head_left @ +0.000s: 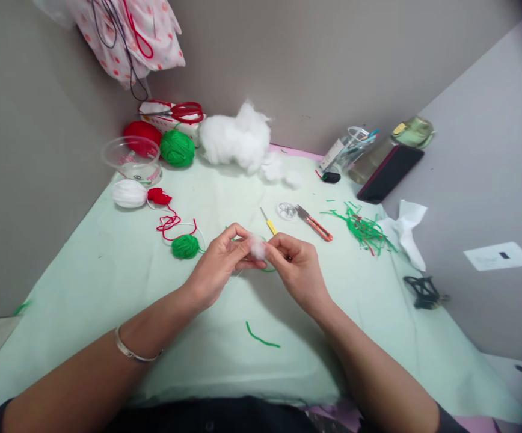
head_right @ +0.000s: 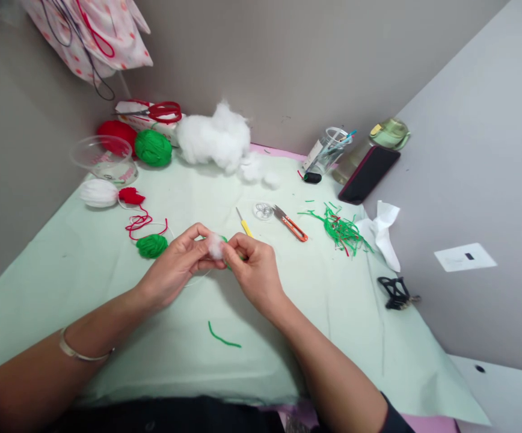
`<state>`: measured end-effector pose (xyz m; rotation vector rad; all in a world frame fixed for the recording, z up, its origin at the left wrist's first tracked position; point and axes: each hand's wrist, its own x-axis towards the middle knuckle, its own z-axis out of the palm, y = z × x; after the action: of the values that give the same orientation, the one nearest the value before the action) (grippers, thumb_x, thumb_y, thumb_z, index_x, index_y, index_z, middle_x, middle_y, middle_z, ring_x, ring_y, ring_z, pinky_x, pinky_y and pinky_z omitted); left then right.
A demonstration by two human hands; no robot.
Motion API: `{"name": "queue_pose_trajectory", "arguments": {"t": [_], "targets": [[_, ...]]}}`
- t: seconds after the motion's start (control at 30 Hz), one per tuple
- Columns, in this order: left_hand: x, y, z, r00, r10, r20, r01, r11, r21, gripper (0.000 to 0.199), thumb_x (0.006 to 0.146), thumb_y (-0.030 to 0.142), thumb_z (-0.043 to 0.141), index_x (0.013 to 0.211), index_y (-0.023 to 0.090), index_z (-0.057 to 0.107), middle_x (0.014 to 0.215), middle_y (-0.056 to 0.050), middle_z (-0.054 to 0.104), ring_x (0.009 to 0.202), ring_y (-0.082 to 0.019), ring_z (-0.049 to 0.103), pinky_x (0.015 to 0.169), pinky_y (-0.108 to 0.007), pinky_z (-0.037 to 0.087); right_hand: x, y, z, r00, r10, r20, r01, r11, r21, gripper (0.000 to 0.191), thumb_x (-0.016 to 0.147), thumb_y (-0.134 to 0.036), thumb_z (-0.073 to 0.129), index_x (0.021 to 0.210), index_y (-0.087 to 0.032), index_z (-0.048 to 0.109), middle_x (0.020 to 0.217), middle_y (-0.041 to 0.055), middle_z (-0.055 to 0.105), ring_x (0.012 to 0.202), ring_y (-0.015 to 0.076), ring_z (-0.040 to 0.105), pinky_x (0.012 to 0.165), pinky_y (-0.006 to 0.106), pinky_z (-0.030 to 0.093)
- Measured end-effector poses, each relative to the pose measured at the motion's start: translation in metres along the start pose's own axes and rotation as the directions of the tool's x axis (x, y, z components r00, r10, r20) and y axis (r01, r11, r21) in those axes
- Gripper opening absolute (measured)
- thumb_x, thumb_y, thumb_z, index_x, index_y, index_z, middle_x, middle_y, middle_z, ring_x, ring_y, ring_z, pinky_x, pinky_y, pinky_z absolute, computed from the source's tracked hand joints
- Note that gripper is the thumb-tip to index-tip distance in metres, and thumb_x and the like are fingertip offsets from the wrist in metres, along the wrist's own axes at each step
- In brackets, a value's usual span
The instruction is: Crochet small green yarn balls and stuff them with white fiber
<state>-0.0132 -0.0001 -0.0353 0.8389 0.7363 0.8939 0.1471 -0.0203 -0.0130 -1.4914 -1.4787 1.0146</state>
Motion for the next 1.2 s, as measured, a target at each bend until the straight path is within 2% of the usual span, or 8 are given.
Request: {"name": "queue_pose_trajectory", "arguments": {"t": [0.23, 0.33, 0.47, 0.6, 0.7, 0.93, 1.07, 1.2], "targets": [[0.002, 0.003, -0.002, 0.997, 0.016, 0.071, -0.017, 1.0, 0.018, 0.022, 0.089, 0.033, 0.074, 0.095, 0.02, 0.057, 0.081, 0.003, 0.075, 0.076, -0.011, 0.071, 0.084, -0.028, 0.057, 0.001, -0.001, -0.003, 1.0, 0.009, 0.021, -0.009, 1.0, 0.007, 0.036, 0.088, -0.042, 0.062, 0.062, -0.019, 0.053, 0.052, -0.0072, 0.033, 0.051, 0.0083, 0.024, 0.049, 0.027, 0.019], [0.003, 0.006, -0.004, 0.999, 0.015, 0.042, -0.017, 0.998, 0.055, 0.019, 0.089, 0.03, 0.073, 0.093, 0.02, 0.057, 0.077, 0.003, 0.074, 0.071, -0.011, 0.071, 0.078, -0.026, 0.057, 0.001, -0.002, -0.011, 0.991, -0.062, 0.115, 0.068, 0.997, -0.046, 0.036, 0.096, -0.043, 0.055, 0.07, -0.018, 0.056, 0.058, -0.0057, 0.038, 0.055, 0.0092, 0.031, 0.052, 0.025, 0.025], [0.002, 0.01, -0.005, 0.999, -0.025, 0.026, 0.023, 0.997, 0.071, 0.015, 0.086, 0.026, 0.07, 0.089, 0.019, 0.057, 0.073, 0.003, 0.073, 0.064, -0.011, 0.069, 0.072, -0.026, 0.056, 0.0, -0.005, -0.027, 0.93, -0.131, 0.345, 0.191, 0.97, -0.148, 0.027, 0.098, -0.042, 0.057, 0.085, -0.019, 0.061, 0.061, -0.0068, 0.042, 0.057, 0.0087, 0.034, 0.055, 0.024, 0.028], [0.001, 0.01, -0.004, 0.99, -0.124, 0.073, 0.12, 0.991, 0.062, 0.017, 0.085, 0.027, 0.07, 0.085, 0.019, 0.055, 0.073, 0.003, 0.072, 0.06, -0.011, 0.069, 0.067, -0.024, 0.055, 0.001, -0.004, -0.032, 0.923, -0.173, 0.345, 0.269, 0.929, -0.255, 0.035, 0.096, -0.041, 0.063, 0.07, -0.018, 0.056, 0.06, -0.007, 0.04, 0.056, 0.0075, 0.03, 0.054, 0.025, 0.024], [0.001, 0.007, -0.003, 0.988, -0.127, 0.094, 0.123, 0.992, 0.04, 0.021, 0.085, 0.029, 0.072, 0.084, 0.019, 0.053, 0.073, 0.004, 0.072, 0.061, -0.011, 0.07, 0.069, -0.025, 0.056, 0.001, -0.002, -0.028, 0.948, -0.137, 0.287, 0.21, 0.948, -0.24, 0.04, 0.096, -0.044, 0.062, 0.067, -0.017, 0.056, 0.057, -0.0069, 0.04, 0.055, 0.0077, 0.03, 0.053, 0.025, 0.024], [0.001, 0.001, -0.001, 0.995, -0.07, 0.066, 0.067, 0.997, 0.046, 0.027, 0.093, 0.042, 0.068, 0.086, 0.02, 0.052, 0.078, 0.004, 0.073, 0.071, -0.011, 0.073, 0.078, -0.026, 0.058, 0.002, 0.003, -0.016, 0.976, 0.063, 0.207, -0.07, 0.997, 0.03, 0.042, 0.089, -0.05, 0.066, 0.064, -0.018, 0.055, 0.055, -0.007, 0.039, 0.054, 0.0082, 0.029, 0.052, 0.027, 0.021], [0.001, 0.001, 0.0, 0.996, -0.055, 0.069, 0.05, 0.996, 0.07, 0.03, 0.094, 0.047, 0.066, 0.087, 0.02, 0.053, 0.082, 0.003, 0.072, 0.077, -0.012, 0.074, 0.082, -0.028, 0.058, 0.004, 0.007, -0.014, 0.979, 0.096, 0.182, -0.112, 0.99, 0.083, 0.043, 0.086, -0.05, 0.068, 0.062, -0.018, 0.052, 0.054, -0.0075, 0.037, 0.054, 0.008, 0.027, 0.053, 0.028, 0.018], [0.002, 0.0, -0.002, 0.995, -0.038, 0.094, 0.03, 0.995, 0.093, 0.024, 0.089, 0.036, 0.074, 0.09, 0.02, 0.056, 0.082, 0.004, 0.071, 0.078, -0.013, 0.075, 0.078, -0.025, 0.057, 0.005, 0.007, -0.016, 0.98, 0.096, 0.172, -0.112, 0.99, 0.088, 0.045, 0.085, -0.052, 0.069, 0.061, -0.019, 0.05, 0.055, -0.0075, 0.035, 0.054, 0.0082, 0.026, 0.053, 0.028, 0.018]]}}
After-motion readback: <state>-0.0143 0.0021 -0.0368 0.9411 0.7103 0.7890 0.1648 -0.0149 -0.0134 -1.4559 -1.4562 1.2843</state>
